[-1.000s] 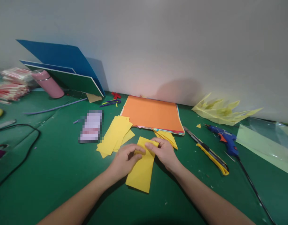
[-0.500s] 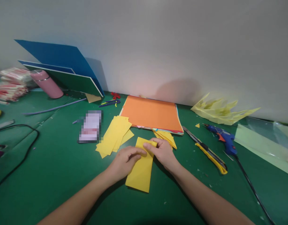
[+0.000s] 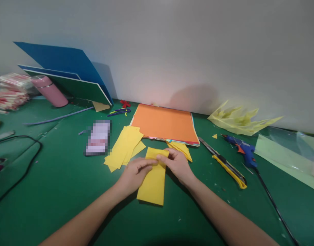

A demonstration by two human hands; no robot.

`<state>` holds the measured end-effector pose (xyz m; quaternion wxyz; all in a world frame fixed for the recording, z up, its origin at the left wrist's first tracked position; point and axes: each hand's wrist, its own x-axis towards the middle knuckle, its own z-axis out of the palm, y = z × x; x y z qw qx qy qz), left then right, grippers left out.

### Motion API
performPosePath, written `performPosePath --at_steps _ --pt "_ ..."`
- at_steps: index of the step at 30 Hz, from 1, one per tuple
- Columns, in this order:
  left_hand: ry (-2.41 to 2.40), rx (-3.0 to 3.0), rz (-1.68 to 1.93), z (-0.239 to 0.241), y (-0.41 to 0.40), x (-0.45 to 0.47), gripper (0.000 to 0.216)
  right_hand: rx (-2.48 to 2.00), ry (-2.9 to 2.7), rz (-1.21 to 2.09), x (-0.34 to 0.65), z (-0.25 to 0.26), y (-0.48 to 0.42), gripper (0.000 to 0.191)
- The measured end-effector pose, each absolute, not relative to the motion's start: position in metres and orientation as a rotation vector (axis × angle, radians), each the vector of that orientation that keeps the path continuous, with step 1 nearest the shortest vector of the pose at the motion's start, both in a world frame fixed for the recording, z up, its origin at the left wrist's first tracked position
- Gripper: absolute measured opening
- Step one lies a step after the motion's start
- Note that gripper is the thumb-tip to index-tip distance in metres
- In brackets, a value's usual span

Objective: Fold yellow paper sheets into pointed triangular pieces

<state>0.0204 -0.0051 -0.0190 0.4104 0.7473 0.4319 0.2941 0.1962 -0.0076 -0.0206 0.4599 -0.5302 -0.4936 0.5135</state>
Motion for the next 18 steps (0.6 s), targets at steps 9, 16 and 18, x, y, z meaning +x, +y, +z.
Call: performPosePath --at_steps 9,16,18 --pt "1.168 1.727 0.801 -0.0152 0.0002 0.0167 0.025 -1.267 -1.199 1.357 0.1988 -0.023 -0.0063 0.039" --pt "1.126 1.761 0.695 -0.0132 0.0017 0.0142 0.025 -1.255 -1.107 1.308 0.1972 -0.0189 -0.0081 0.038" --pt "1.113 1.765 0.645 -0.0119 0.0008 0.0144 0.025 -1.234 -1.084 1.281 0.1983 -0.0177 -0.0079 0.038"
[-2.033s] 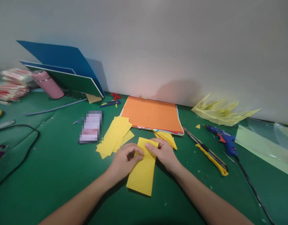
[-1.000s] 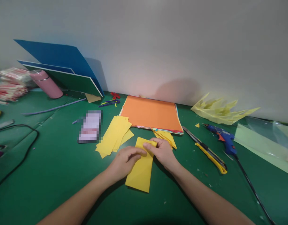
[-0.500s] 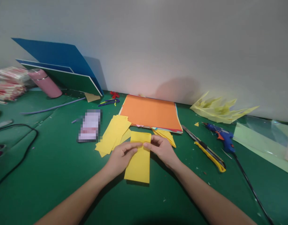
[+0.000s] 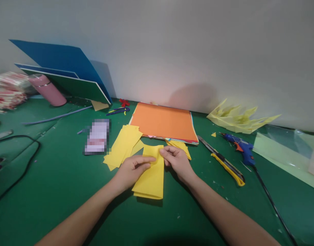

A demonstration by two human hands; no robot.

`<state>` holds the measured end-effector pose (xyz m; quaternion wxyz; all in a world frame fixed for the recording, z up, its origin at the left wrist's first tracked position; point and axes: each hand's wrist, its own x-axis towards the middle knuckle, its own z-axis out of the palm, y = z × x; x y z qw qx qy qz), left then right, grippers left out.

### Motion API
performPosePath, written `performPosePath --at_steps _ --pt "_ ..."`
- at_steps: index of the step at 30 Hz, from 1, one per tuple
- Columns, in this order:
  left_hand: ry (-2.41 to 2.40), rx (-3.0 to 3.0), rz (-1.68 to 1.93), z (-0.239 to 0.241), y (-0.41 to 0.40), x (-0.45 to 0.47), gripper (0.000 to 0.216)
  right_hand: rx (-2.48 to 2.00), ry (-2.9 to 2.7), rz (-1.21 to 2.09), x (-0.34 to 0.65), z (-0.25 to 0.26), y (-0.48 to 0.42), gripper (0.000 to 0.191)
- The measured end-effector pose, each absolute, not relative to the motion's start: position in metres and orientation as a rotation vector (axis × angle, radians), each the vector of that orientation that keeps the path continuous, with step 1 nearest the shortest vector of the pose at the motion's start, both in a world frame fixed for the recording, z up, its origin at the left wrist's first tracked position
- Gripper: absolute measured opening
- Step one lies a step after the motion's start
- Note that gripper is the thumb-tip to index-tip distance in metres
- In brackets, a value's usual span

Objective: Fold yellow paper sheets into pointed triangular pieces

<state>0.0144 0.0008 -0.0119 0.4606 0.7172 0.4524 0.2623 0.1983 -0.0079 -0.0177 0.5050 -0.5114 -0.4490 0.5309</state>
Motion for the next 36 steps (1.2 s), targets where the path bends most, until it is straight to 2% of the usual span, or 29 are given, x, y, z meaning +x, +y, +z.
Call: performPosePath --at_steps 5,10,16,22,29,36 --pt "1.059 1.816 0.571 -0.011 -0.002 0.017 0.024 -1.206 -1.008 1.265 0.204 -0.02 -0.005 0.036" --pt "1.142 1.97 0.697 -0.021 0.004 0.012 0.025 -1.157 -1.042 1.166 0.205 -0.028 -0.005 0.032" --pt "1.124 2.414 0.878 -0.036 0.01 0.004 0.026 -1.199 -1.63 0.785 0.199 -0.036 -0.01 0.009" --pt "1.162 2.433 0.816 -0.035 0.009 0.006 0.03 -1.223 -1.91 0.596 0.197 -0.034 -0.007 0.018" --pt "1.191 2.372 0.792 -0.035 0.009 0.008 0.028 -1.213 -2.11 0.732 0.205 -0.019 -0.01 0.02" --pt "1.214 2.261 0.791 -0.032 0.009 0.008 0.024 -1.191 -2.381 0.879 0.212 -0.004 -0.023 0.058"
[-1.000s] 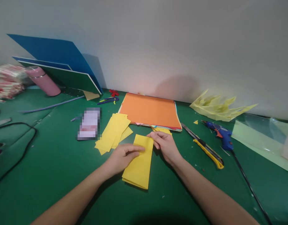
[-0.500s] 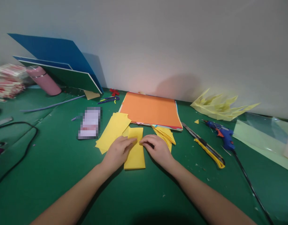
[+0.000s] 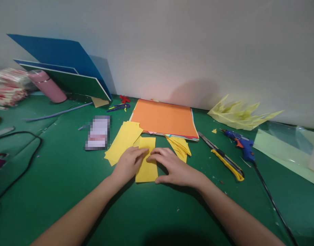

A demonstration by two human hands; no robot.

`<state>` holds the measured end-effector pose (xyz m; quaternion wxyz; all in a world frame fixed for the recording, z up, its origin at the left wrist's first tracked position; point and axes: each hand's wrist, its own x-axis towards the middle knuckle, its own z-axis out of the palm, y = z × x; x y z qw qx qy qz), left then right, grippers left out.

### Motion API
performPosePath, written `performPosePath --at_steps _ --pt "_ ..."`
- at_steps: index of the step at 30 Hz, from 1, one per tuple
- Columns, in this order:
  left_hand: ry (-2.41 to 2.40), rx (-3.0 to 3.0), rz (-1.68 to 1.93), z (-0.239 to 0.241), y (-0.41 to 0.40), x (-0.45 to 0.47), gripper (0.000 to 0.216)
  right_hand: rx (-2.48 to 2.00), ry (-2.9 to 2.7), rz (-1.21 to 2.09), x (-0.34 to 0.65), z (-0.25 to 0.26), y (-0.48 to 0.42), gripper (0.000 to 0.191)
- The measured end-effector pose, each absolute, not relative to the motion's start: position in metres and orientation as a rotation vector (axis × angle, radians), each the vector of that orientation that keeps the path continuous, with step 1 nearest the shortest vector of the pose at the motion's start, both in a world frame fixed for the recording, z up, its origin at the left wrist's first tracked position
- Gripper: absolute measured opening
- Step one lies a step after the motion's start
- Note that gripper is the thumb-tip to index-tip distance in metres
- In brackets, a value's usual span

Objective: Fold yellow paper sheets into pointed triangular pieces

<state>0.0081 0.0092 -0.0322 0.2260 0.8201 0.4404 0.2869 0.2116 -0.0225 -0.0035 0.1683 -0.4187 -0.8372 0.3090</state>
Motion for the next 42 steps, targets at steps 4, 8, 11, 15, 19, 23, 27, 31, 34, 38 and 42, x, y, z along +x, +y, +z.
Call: performPosePath --at_steps 4,8,11,15,19,23,27,31,34,38,42 --pt "1.256 2.114 0.766 -0.025 0.011 0.007 0.024 -1.105 -2.348 0.902 0.212 -0.013 -0.023 0.067" --pt "1.325 1.851 0.799 -0.017 0.012 0.005 0.026 -1.025 -1.914 0.862 0.209 -0.027 -0.021 0.022" --pt "1.252 1.645 0.803 -0.013 0.01 0.007 0.032 -1.004 -1.737 0.793 0.206 -0.033 -0.017 0.028" --pt "1.146 1.505 0.812 -0.01 0.004 0.011 0.041 -1.035 -1.766 0.749 0.206 -0.034 -0.015 0.028" --pt "1.13 1.397 0.841 -0.009 0.001 0.013 0.053 -1.032 -1.727 0.806 0.207 -0.032 -0.016 0.02" --pt "1.123 1.353 0.932 -0.01 0.002 0.013 0.057 -1.009 -1.67 0.982 0.206 -0.029 -0.017 0.012" --pt "1.108 1.415 0.963 -0.01 0.002 0.015 0.055 -1.089 -1.552 1.114 0.203 -0.027 -0.016 0.021" --pt "1.101 1.431 0.961 -0.01 0.0 0.014 0.053 -1.188 -1.52 1.057 0.203 -0.025 -0.015 0.041" --pt "1.142 1.364 0.963 -0.01 0.001 0.012 0.053 -1.201 -1.552 1.048 0.203 -0.023 -0.014 0.042" --pt "1.218 1.423 1.002 -0.011 0.004 0.014 0.027 -1.21 -1.6 1.053 0.201 -0.023 -0.015 0.036" --pt "1.113 1.402 1.023 -0.007 0.003 0.015 0.024 -1.253 -1.522 1.11 0.2 -0.025 -0.017 0.028"
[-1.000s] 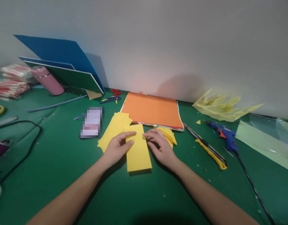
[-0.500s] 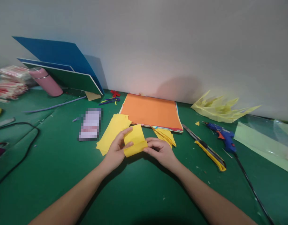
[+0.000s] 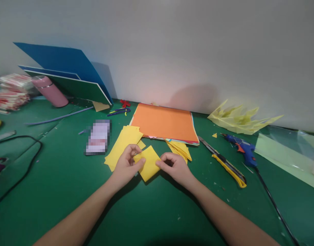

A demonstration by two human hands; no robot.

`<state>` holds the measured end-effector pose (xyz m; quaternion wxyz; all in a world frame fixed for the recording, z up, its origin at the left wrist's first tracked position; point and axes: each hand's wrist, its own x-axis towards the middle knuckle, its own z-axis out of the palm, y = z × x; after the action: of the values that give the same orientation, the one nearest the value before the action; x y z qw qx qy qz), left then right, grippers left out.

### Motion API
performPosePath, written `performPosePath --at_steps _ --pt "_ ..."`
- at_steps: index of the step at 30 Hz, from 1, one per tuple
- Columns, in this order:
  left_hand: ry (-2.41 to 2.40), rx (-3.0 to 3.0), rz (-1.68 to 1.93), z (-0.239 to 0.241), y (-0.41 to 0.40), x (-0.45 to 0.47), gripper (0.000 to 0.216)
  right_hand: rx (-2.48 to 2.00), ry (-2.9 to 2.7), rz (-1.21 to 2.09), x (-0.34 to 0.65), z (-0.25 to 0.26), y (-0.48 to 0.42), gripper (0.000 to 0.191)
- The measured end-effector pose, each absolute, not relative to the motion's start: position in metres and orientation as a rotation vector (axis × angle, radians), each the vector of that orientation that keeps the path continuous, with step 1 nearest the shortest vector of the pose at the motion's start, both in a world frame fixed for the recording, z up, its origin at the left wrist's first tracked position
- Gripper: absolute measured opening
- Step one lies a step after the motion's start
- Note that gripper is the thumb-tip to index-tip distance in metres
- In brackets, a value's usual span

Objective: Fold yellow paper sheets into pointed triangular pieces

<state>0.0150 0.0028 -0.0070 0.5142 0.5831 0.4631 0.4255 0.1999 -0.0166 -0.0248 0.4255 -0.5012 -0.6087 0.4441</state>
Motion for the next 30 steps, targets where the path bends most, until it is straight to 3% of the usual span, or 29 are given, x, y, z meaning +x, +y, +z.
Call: performPosePath --at_steps 3,6,18,30 --pt "1.015 1.389 0.887 -0.005 0.0 0.014 0.044 -1.228 -1.425 1.2 0.2 -0.025 -0.017 0.021" --pt "0.992 1.418 0.786 -0.007 -0.003 0.016 0.053 -1.213 -1.417 1.238 0.201 -0.025 -0.017 0.028" --pt "1.047 1.217 0.94 -0.006 -0.01 0.027 0.032 -1.158 -1.452 1.306 0.202 -0.025 -0.015 0.029" --pt "1.25 1.26 0.925 -0.004 -0.01 0.029 0.027 -1.208 -1.485 1.255 0.203 -0.027 -0.016 0.03"
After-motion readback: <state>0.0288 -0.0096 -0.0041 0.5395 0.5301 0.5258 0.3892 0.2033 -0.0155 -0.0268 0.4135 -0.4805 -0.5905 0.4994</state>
